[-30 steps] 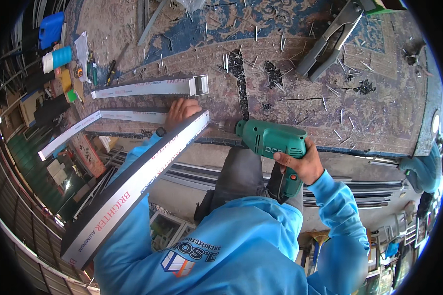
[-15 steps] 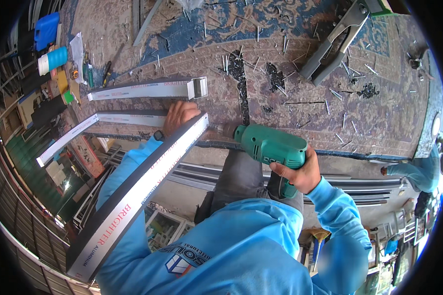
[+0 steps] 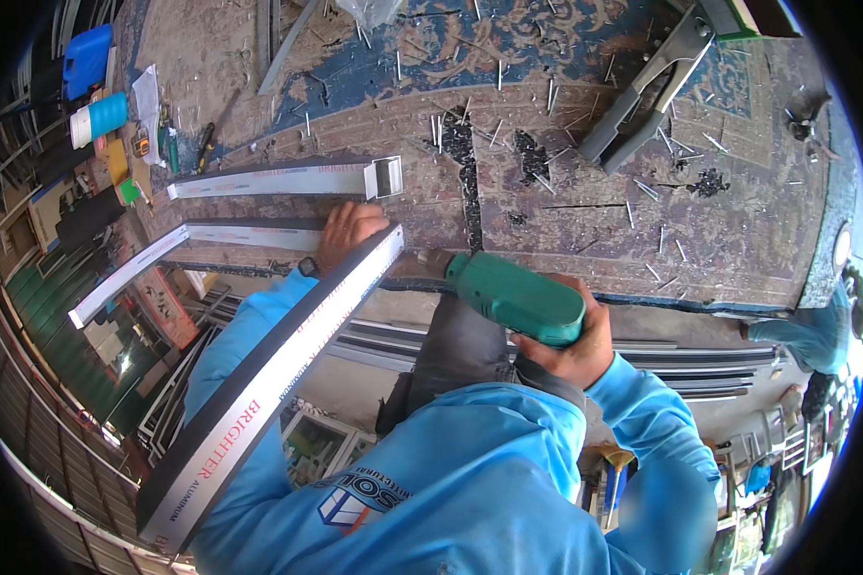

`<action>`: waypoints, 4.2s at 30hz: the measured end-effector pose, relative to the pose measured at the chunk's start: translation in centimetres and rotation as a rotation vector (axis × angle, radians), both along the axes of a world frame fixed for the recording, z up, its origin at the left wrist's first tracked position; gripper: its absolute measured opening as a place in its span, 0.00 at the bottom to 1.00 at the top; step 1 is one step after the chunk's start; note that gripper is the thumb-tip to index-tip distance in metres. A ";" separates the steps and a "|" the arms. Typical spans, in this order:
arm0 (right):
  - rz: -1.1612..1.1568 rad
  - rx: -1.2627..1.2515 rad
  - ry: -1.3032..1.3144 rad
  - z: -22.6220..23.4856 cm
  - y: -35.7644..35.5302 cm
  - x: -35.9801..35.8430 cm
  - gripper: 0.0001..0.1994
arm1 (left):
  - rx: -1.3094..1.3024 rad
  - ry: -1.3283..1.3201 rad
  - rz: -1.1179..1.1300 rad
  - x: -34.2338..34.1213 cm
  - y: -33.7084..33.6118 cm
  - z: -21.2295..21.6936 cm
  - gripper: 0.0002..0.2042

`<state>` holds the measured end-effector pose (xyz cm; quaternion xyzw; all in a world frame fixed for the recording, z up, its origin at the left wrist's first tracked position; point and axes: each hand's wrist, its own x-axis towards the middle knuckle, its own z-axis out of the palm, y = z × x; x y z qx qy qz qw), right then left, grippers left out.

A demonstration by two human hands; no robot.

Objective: Assembling aluminum frames using a power drill and a hand riveter to secure corners and components.

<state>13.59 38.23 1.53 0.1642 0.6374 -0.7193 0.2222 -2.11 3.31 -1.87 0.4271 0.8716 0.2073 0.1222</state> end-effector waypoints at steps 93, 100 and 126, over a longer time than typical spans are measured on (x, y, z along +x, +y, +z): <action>-0.410 0.022 0.279 10.0 -5.8 -12.3 0.08 | 0.699 -1.348 0.748 13.8 3.6 7.6 0.15; -0.651 -0.129 0.350 14.0 -4.1 -1.0 0.06 | 0.562 -0.969 0.520 12.7 11.5 10.8 0.14; -0.327 -0.448 -0.037 2.6 -7.0 2.6 0.12 | 0.206 -0.254 0.652 13.5 1.5 10.3 0.22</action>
